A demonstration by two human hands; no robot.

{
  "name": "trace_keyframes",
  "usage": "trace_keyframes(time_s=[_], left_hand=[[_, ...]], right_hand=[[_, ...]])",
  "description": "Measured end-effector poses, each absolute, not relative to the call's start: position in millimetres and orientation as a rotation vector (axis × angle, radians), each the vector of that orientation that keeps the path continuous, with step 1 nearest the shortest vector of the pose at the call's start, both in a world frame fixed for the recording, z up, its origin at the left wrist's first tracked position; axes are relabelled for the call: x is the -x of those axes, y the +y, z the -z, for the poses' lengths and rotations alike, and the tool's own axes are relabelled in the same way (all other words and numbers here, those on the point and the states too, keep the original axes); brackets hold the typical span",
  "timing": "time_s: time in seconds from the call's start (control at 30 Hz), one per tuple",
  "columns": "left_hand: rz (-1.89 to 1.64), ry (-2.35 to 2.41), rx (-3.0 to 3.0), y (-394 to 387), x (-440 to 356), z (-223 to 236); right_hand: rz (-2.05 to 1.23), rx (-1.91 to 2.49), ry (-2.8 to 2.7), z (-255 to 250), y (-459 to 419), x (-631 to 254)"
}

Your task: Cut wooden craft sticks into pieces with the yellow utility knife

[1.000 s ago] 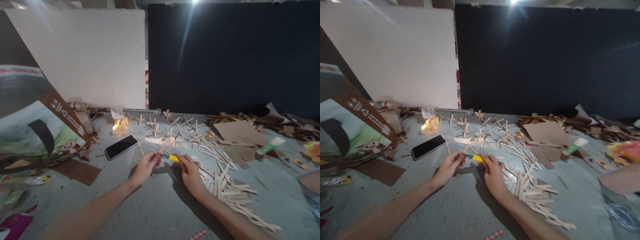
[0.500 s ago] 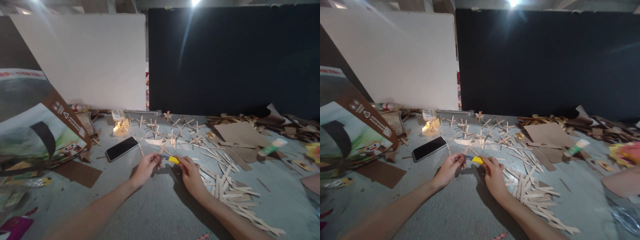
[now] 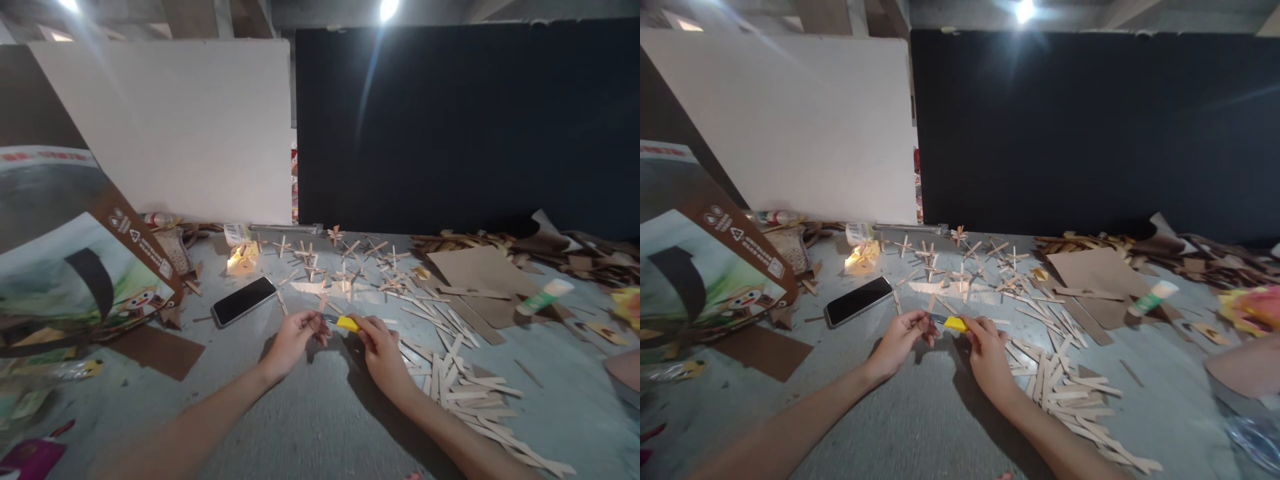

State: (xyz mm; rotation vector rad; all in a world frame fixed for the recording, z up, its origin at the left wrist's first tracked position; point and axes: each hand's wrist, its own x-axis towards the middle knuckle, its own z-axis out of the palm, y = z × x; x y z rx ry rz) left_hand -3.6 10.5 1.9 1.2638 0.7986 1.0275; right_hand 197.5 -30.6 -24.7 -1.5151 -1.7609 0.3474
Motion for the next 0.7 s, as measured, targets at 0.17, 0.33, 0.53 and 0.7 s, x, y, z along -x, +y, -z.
trace_keyframes(time_s=[0.17, 0.33, 0.53, 0.7], left_hand=[[-1.014, 0.827, -1.328, 8.9, 5.7, -2.1], [-1.014, 0.843, -1.341, 9.1, 5.9, -0.8], [-1.02, 0.823, -1.322, 7.0, 3.8, -5.3], [-0.991, 0.838, -1.308, 7.2, 2.5, -5.6]], right_hand=[[-0.261, 1.539, -1.797, 24.3, -27.6, -200.2], [-0.169, 1.496, -1.874, 22.3, -23.6, -205.7], [-0.17, 1.481, -1.922, 21.5, -22.9, -206.1], [-0.168, 1.483, -1.954, 22.5, -22.1, -206.3]])
